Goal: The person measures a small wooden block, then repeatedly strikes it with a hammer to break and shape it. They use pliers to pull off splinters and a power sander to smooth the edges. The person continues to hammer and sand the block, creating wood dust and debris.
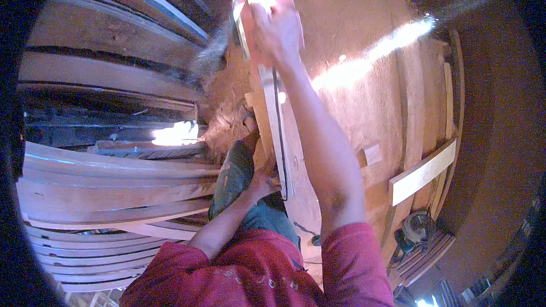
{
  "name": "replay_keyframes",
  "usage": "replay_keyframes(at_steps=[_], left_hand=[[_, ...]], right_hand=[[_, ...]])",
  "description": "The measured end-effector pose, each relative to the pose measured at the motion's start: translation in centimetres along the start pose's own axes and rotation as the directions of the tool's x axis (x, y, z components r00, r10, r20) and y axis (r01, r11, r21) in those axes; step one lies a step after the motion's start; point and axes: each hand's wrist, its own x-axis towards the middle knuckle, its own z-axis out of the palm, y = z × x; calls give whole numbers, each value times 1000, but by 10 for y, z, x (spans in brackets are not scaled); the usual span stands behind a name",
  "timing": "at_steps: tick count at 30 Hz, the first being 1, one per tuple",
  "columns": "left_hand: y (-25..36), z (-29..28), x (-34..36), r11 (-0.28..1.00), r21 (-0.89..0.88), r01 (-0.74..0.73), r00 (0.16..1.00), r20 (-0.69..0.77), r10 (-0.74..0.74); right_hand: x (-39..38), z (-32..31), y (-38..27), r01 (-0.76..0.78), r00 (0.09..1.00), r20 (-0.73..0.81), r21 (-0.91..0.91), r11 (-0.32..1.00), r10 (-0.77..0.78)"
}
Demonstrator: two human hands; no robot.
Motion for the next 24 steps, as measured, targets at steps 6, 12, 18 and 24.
replay_keyframes(at_steps=[6,12,18,24], left_hand=[[11,17,20,518,-831,201,913,-32,-406],[7,2,2,987,-157,-22,999,-31,17],[-21,16,-4,993,25,116,992,-57,-115],[-20,15,-4,999,-20,41,996,-78,-43]], right_hand=[[-34,-14,-4,-22,995,103,98,995,12],[-297,-117,43,95,989,116,2,995,-95],[-517,-185,79,-424,862,333,64,903,382],[-484,-176,71,-448,843,351,38,893,407]])
